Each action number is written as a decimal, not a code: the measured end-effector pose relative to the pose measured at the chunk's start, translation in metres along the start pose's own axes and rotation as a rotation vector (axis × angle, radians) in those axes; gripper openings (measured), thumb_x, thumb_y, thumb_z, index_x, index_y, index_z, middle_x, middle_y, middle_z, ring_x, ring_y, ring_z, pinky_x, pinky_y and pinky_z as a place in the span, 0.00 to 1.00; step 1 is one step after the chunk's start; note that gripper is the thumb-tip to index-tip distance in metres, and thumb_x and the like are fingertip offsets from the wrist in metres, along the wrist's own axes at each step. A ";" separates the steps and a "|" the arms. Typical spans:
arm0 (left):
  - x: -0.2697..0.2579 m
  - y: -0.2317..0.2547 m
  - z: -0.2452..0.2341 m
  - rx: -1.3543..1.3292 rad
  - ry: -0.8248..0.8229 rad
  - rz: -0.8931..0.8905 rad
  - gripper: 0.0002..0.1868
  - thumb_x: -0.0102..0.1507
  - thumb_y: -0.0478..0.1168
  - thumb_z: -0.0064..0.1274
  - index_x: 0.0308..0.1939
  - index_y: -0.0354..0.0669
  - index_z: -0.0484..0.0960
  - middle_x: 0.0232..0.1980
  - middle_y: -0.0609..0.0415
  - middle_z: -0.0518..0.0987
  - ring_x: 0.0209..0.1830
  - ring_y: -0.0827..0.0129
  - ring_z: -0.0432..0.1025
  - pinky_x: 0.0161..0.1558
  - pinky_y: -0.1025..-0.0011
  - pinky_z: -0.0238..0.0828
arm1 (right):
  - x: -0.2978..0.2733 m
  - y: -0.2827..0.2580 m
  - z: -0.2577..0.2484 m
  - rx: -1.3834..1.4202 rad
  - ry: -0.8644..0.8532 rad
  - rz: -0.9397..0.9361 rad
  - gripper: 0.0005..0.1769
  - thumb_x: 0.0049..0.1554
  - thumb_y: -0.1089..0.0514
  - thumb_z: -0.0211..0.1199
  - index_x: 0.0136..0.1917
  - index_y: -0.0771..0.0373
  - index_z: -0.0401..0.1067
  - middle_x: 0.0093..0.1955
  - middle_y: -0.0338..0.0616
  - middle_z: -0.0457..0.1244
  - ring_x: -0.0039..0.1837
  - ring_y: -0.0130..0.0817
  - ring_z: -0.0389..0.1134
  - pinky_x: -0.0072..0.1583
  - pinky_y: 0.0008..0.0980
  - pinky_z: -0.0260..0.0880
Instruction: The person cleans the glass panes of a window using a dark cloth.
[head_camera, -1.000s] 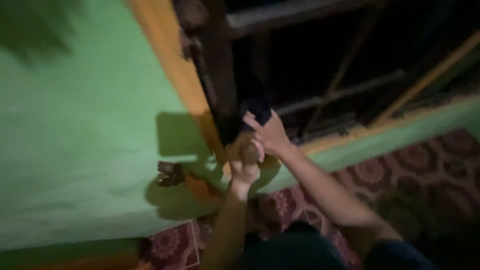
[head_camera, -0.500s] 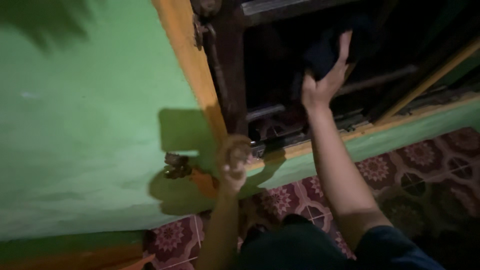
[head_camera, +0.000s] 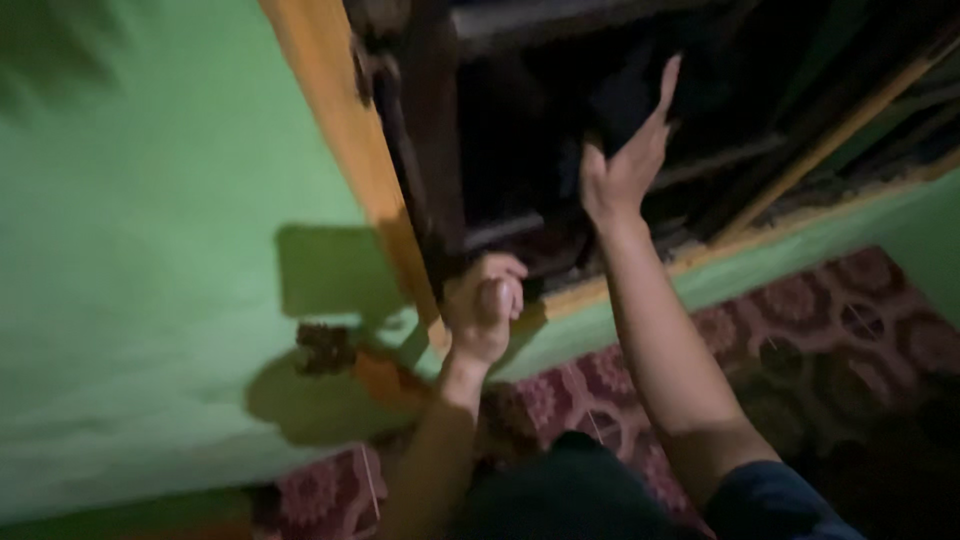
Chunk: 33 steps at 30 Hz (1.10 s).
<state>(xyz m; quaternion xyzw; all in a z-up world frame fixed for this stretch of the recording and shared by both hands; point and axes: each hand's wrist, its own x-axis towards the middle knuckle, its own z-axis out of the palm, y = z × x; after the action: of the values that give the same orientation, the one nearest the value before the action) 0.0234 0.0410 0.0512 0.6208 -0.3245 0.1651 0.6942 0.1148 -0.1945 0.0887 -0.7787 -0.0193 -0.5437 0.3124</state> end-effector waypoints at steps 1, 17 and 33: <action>-0.003 0.000 0.002 -0.004 0.001 -0.018 0.30 0.76 0.62 0.39 0.44 0.37 0.80 0.25 0.57 0.75 0.23 0.79 0.70 0.29 0.76 0.68 | -0.017 0.003 0.001 -0.007 -0.014 0.011 0.46 0.66 0.50 0.64 0.86 0.59 0.40 0.86 0.61 0.47 0.75 0.57 0.63 0.76 0.46 0.61; 0.007 -0.004 0.007 -0.142 -0.033 -0.102 0.32 0.73 0.63 0.40 0.45 0.34 0.78 0.23 0.55 0.75 0.21 0.76 0.69 0.26 0.75 0.65 | 0.010 -0.023 -0.003 -0.110 0.000 0.025 0.45 0.70 0.56 0.63 0.86 0.59 0.35 0.86 0.59 0.44 0.83 0.63 0.51 0.81 0.47 0.54; 0.001 -0.007 0.009 -0.083 -0.095 -0.155 0.29 0.73 0.62 0.43 0.46 0.37 0.80 0.22 0.59 0.75 0.21 0.79 0.70 0.25 0.76 0.65 | -0.008 0.003 -0.001 -0.073 -0.032 -0.055 0.50 0.64 0.57 0.64 0.87 0.58 0.36 0.87 0.54 0.44 0.86 0.57 0.50 0.81 0.49 0.50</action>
<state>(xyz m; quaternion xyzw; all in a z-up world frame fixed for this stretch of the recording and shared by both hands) 0.0267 0.0311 0.0466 0.6218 -0.3145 0.0678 0.7140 0.1121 -0.1955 0.0809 -0.7974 -0.0262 -0.5399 0.2684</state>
